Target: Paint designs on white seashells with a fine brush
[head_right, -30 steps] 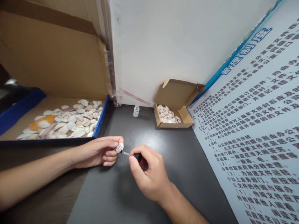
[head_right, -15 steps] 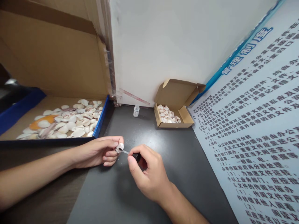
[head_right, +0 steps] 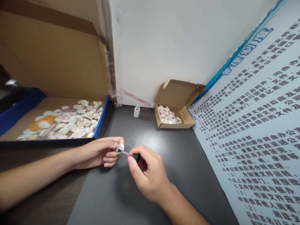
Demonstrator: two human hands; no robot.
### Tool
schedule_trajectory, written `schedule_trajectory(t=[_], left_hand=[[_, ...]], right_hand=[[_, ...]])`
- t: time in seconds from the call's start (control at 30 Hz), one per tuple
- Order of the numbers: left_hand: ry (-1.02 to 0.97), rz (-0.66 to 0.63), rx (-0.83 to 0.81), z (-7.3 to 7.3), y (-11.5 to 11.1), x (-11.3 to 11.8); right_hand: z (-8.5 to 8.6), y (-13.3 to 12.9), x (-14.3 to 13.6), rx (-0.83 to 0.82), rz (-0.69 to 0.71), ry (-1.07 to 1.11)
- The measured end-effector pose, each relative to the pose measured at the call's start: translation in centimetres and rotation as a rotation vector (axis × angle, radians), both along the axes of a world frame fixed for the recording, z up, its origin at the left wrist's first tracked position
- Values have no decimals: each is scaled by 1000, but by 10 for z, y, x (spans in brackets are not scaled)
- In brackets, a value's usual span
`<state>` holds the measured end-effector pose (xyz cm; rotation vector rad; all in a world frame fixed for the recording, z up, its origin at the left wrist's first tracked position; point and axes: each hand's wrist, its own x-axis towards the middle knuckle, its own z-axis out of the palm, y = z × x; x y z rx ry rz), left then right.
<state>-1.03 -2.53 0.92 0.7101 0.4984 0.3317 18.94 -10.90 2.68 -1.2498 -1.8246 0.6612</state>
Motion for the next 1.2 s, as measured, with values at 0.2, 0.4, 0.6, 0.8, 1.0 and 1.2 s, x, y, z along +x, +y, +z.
schedule_trajectory(t=[0.2, 0.4, 0.6, 0.8, 1.0, 1.2], left_hand=[[-3, 2, -4, 0, 0, 0], [4, 5, -4, 0, -1, 0], [10, 9, -6, -1, 0, 0], [8, 5, -2, 0, 0, 0], [10, 2, -7, 0, 0, 0], [3, 1, -4, 0, 1, 0]], right_hand=[[1, 1, 0, -25, -12, -12], [0, 1, 0, -22, -17, -1], [-1, 2, 0, -31, -18, -7], [0, 2, 0, -22, -14, 4], [0, 0, 0, 14, -15, 34], [2, -1, 0, -18, -19, -1]])
